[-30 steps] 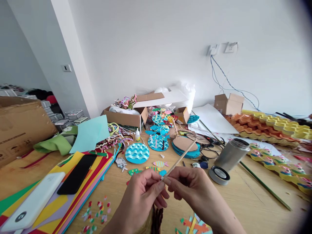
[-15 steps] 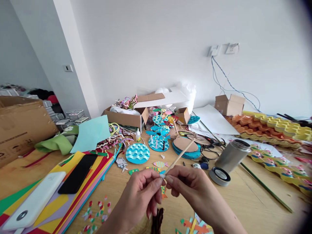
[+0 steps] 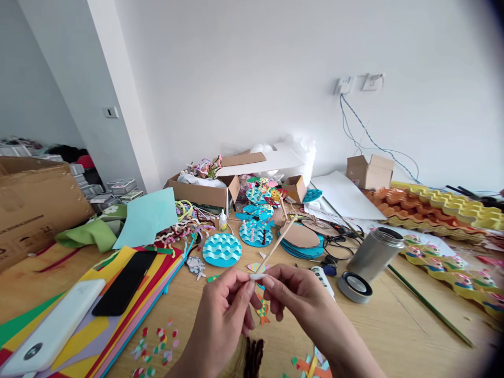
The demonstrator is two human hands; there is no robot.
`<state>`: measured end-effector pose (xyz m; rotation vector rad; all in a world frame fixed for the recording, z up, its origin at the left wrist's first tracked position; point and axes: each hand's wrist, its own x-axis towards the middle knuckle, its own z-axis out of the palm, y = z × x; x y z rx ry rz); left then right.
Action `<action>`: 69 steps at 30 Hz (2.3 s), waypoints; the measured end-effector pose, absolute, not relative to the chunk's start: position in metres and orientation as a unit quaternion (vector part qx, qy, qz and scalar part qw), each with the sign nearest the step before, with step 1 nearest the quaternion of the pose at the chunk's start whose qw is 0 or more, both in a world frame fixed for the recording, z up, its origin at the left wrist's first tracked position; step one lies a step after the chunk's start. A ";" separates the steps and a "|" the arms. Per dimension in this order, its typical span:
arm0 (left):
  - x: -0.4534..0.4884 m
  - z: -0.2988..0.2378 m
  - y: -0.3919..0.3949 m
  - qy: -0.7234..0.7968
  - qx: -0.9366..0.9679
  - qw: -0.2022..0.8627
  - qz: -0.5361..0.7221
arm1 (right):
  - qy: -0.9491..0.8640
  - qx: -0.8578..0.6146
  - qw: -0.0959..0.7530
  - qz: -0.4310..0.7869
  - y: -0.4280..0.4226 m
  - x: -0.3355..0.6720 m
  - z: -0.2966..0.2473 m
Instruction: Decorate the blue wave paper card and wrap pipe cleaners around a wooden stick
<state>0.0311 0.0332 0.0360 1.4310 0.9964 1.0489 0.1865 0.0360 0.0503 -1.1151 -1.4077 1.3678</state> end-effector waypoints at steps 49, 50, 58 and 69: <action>0.030 0.041 0.036 0.356 0.450 0.706 0.414 | -0.588 -0.392 0.428 0.564 0.038 0.189 0.048; 0.031 0.040 0.036 0.354 0.444 0.707 0.421 | -0.580 -0.394 0.429 0.570 0.039 0.189 0.047; 0.031 0.037 0.039 0.327 0.397 0.748 0.419 | -0.572 -0.391 0.443 0.569 0.041 0.190 0.041; 0.029 0.033 0.046 0.304 0.339 0.786 0.418 | -0.602 -0.412 0.448 0.518 0.044 0.189 0.039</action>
